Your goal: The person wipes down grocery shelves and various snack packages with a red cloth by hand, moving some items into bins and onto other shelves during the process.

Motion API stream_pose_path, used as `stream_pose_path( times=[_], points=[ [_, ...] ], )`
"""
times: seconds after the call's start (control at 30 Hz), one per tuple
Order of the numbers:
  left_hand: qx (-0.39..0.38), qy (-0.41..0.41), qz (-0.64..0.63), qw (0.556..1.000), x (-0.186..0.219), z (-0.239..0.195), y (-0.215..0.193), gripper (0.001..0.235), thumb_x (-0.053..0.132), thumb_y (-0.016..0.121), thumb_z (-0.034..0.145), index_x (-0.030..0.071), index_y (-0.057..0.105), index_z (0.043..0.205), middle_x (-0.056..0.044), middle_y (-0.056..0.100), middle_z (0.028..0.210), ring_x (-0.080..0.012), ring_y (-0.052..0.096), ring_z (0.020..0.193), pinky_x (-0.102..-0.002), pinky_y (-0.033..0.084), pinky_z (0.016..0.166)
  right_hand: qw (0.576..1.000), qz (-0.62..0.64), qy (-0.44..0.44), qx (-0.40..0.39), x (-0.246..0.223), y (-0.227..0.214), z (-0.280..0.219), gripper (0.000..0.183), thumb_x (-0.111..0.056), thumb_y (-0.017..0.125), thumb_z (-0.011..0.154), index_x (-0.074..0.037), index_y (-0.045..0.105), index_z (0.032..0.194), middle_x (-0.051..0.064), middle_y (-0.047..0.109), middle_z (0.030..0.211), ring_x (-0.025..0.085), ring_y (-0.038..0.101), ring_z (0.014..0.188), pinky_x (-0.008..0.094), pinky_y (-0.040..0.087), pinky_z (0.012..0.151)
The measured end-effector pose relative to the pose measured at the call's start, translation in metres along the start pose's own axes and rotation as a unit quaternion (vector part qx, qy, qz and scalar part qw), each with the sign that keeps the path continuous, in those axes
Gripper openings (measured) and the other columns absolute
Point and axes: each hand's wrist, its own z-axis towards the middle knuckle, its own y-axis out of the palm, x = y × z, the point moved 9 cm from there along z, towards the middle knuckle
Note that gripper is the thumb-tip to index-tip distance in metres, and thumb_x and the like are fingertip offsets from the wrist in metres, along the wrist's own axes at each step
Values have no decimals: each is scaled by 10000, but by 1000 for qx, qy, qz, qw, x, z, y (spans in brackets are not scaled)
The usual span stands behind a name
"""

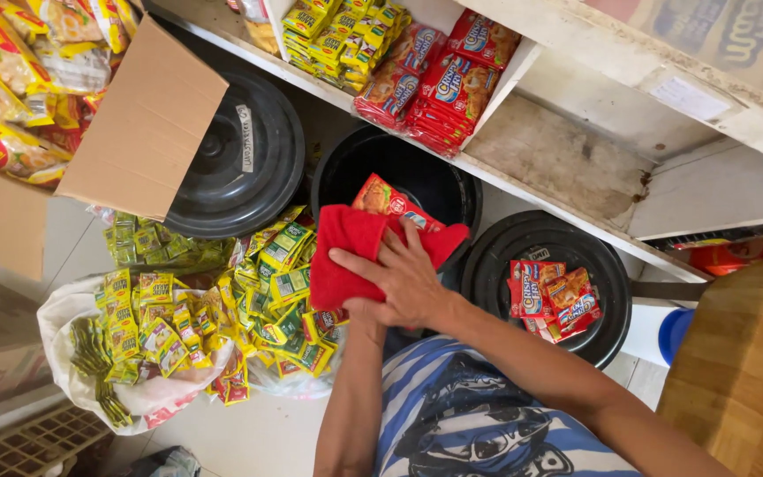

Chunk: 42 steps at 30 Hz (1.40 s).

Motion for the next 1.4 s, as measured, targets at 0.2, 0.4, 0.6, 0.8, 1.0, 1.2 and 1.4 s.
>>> stream_pose_path(
  times=[0.2,0.4,0.6,0.8,1.0,1.2,1.4],
  points=[
    [-24,-17,177,984,16,17,2,924,826,503,863,67,622,1378,-165,668,1341,-296,662,1207,-496,453,1140,992,-68,10,104,62,-5,-6,623,-519,469,1033,-111,535,1499,200,581,1302,381,557,1258,561,312,1100],
    [-27,-43,179,983,37,41,-106,504,413,506,947,104,575,1339,-51,643,1258,-186,613,1157,-358,390,1114,996,-53,5,77,37,3,-13,619,-515,388,1055,-104,524,1497,215,571,1368,402,506,1348,574,237,1152],
    [-177,-5,308,935,34,11,-86,851,712,476,892,228,363,1582,-59,443,1578,-263,383,1471,-562,140,1274,998,-35,7,43,39,3,0,643,-610,429,1015,-195,537,1493,147,593,1387,326,525,1336,575,175,1188],
    [-9,-33,208,978,3,18,-11,801,730,577,882,114,587,1394,-119,664,1308,-255,642,1182,-503,426,1140,990,-54,123,44,114,13,-7,614,-548,498,1035,-169,506,1517,222,589,1378,368,543,1315,551,290,1120],
    [-37,17,387,921,38,5,-42,744,649,470,984,106,495,1493,-85,611,1410,-243,520,1348,-459,273,1231,997,-43,30,52,28,23,-22,648,-566,525,994,-194,503,1525,194,548,1424,400,480,1380,598,229,1166],
    [-145,36,392,908,77,13,-135,788,598,378,997,186,187,1641,-70,274,1678,-283,299,1529,-539,217,1272,995,-55,-51,68,4,16,-23,626,-626,468,983,-237,564,1465,146,578,1382,413,506,1345,647,231,1168],
    [-150,-34,360,920,69,25,-157,878,724,391,941,166,281,1610,-124,361,1620,-355,356,1475,-582,230,1226,983,-90,-119,103,18,1,-23,639,-650,328,1024,-230,627,1400,121,621,1293,441,561,1255,691,301,1097]
  ],
)
